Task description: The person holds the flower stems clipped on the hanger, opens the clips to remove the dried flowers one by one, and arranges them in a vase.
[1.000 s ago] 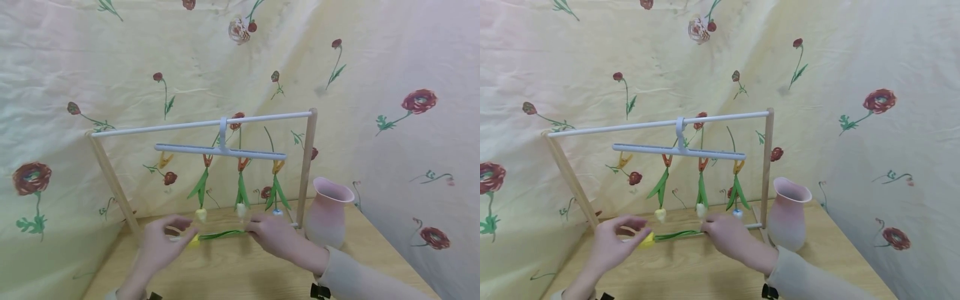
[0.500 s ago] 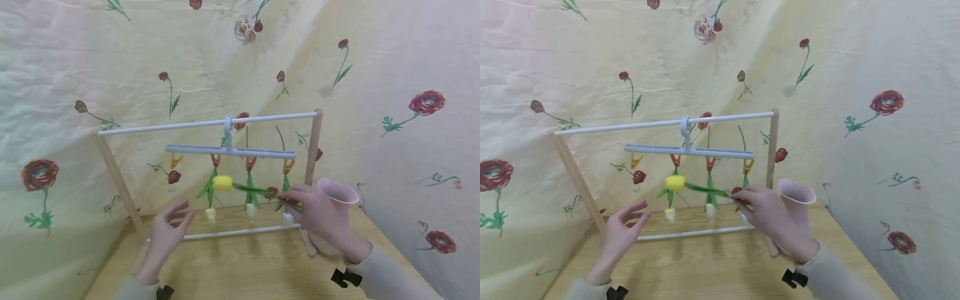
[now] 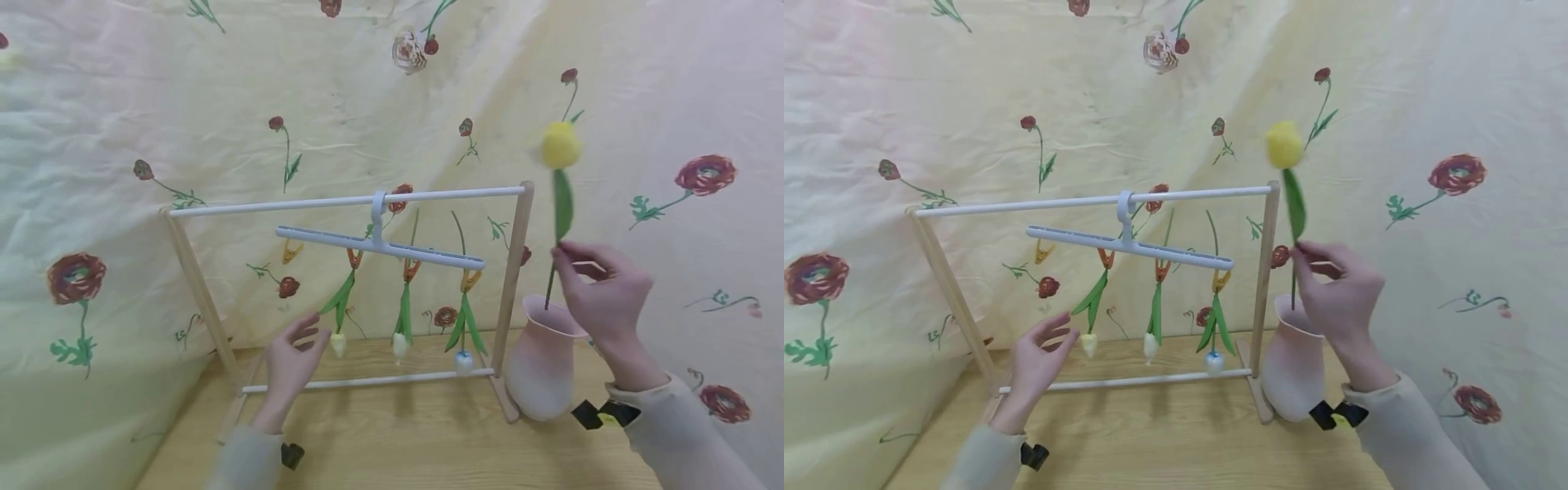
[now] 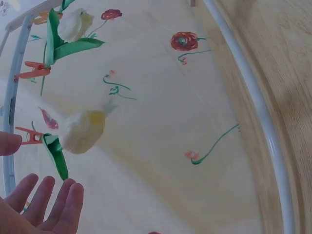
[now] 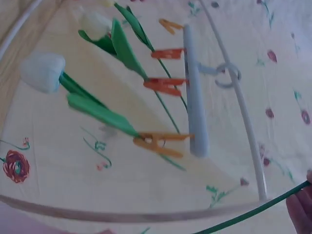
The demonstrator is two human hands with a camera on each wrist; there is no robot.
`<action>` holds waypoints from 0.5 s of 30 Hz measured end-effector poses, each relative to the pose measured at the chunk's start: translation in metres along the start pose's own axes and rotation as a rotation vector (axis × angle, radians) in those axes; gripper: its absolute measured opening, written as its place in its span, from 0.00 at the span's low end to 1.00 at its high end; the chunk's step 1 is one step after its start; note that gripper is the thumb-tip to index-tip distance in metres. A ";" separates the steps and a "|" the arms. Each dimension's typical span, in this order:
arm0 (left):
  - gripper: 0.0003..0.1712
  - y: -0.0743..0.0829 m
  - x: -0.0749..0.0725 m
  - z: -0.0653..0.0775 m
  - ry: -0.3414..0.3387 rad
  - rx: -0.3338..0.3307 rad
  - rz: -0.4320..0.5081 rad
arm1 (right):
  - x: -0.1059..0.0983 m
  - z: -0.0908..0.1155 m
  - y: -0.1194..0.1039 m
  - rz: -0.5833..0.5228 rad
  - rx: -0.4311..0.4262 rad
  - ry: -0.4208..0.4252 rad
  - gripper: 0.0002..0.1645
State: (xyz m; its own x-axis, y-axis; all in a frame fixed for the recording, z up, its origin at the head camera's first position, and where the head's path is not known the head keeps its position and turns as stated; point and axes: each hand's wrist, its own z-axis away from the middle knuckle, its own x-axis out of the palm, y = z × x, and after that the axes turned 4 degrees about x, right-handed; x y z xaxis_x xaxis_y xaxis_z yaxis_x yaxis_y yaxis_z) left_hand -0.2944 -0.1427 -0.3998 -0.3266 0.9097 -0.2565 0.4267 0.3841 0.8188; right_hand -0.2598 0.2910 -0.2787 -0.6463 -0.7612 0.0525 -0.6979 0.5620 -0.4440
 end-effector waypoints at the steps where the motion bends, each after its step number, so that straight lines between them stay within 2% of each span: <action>1: 0.24 0.000 0.002 -0.001 0.004 0.007 0.009 | -0.003 -0.003 0.003 0.005 0.042 0.031 0.10; 4: 0.24 0.000 0.008 -0.004 0.005 0.010 0.031 | -0.008 -0.009 0.014 0.050 0.126 0.076 0.10; 7: 0.24 -0.001 0.015 -0.005 -0.009 0.010 0.055 | -0.011 -0.012 0.027 0.113 0.165 0.079 0.11; 11: 0.24 -0.002 0.023 -0.006 -0.015 0.000 0.072 | -0.013 -0.011 0.046 0.176 0.233 0.048 0.10; 15: 0.25 -0.004 0.027 -0.007 0.004 -0.002 0.052 | -0.014 -0.006 0.060 0.252 0.306 -0.029 0.11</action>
State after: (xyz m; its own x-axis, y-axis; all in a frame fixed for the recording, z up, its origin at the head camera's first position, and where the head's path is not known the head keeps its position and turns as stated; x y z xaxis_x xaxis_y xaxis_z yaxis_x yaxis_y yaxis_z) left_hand -0.3111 -0.1207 -0.4067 -0.3073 0.9277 -0.2118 0.4417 0.3362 0.8318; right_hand -0.2944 0.3377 -0.3008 -0.7735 -0.6232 -0.1151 -0.3919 0.6131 -0.6859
